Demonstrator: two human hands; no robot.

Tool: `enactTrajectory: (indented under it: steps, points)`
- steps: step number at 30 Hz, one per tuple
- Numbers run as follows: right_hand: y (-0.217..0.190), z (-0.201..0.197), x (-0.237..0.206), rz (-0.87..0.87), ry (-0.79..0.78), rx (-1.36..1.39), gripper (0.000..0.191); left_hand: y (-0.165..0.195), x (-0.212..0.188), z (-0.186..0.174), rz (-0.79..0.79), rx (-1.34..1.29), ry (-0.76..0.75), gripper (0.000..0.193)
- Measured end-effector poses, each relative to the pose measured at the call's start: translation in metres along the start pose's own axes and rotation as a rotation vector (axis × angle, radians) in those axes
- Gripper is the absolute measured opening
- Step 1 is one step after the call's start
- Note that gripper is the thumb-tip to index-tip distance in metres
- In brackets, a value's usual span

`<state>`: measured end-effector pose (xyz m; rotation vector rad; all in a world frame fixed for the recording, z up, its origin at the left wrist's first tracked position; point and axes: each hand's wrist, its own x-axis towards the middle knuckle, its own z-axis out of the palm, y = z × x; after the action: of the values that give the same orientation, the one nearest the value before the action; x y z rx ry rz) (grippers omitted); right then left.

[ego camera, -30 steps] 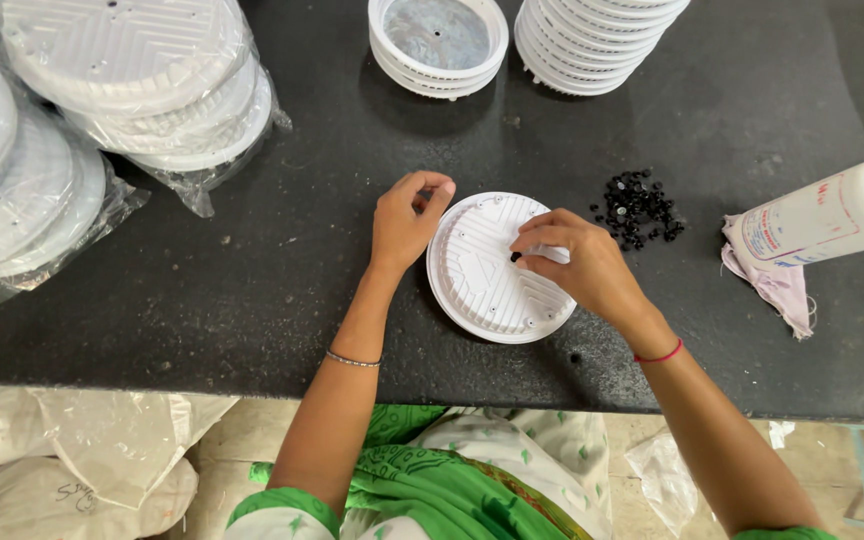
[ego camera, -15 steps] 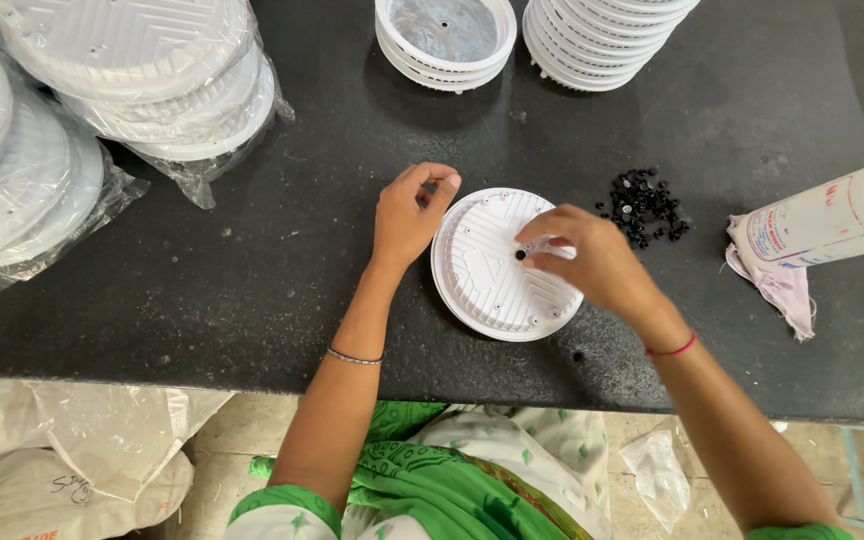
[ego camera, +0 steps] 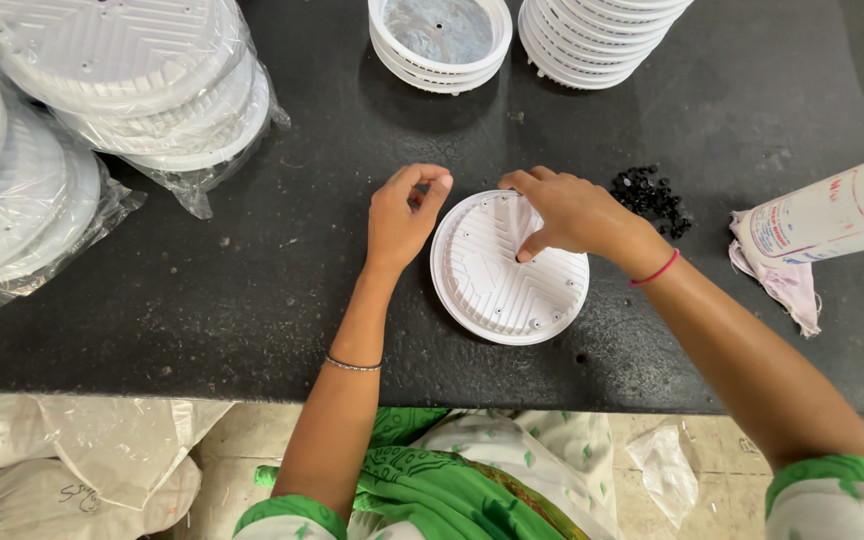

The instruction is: The person assembles round white plastic light fixture bases at a workbench. They pick small black plastic clips from a pile on the table, press them into the rim of each fixture base, stack the assembled bases, and wrap some units in clear plastic bags.

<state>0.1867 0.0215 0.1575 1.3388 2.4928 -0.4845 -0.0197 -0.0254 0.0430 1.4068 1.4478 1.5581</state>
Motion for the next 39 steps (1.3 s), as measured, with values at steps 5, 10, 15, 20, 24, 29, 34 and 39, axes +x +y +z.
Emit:
enactTrajectory:
  steps: [5, 10, 15, 20, 24, 29, 34, 39]
  points:
    - [-0.007, 0.006, 0.007, 0.054, -0.013, -0.046, 0.099, 0.008, 0.001, -0.001, -0.040, 0.013, -0.035, 0.019]
    - [-0.019, 0.011, 0.009, 0.063, 0.022, -0.136, 0.098, 0.016, 0.002, -0.001, 0.000, 0.066, -0.039, 0.019]
    - [-0.028, 0.011, 0.009, 0.082, 0.025, -0.205, 0.098, 0.014, 0.002, 0.000, 0.027, 0.087, -0.029, 0.018]
    - [-0.002, 0.021, -0.014, -0.099, 0.377, -0.040, 0.104, 0.008, -0.002, 0.002, 0.074, 0.158, -0.005, 0.032]
    - [0.043, 0.055, -0.053, 0.024, 0.612, 0.384, 0.076, 0.006, -0.004, 0.002, 0.154, 0.305, 0.028, 0.044]
    - [0.066, 0.126, -0.106, 0.262, 0.576, 1.221, 0.061, 0.017, -0.010, 0.007, 0.185, 0.408, -0.062, 0.044]
    - [0.062, 0.148, -0.143, 0.276, 0.498, 1.736, 0.066, 0.035, -0.035, 0.023, 0.228, 0.384, -0.159, 0.037]
    - [0.053, 0.137, -0.147, 0.302, 0.491, 1.863, 0.071, 0.045, -0.061, 0.033, -0.267, 0.077, -0.280, 0.061]
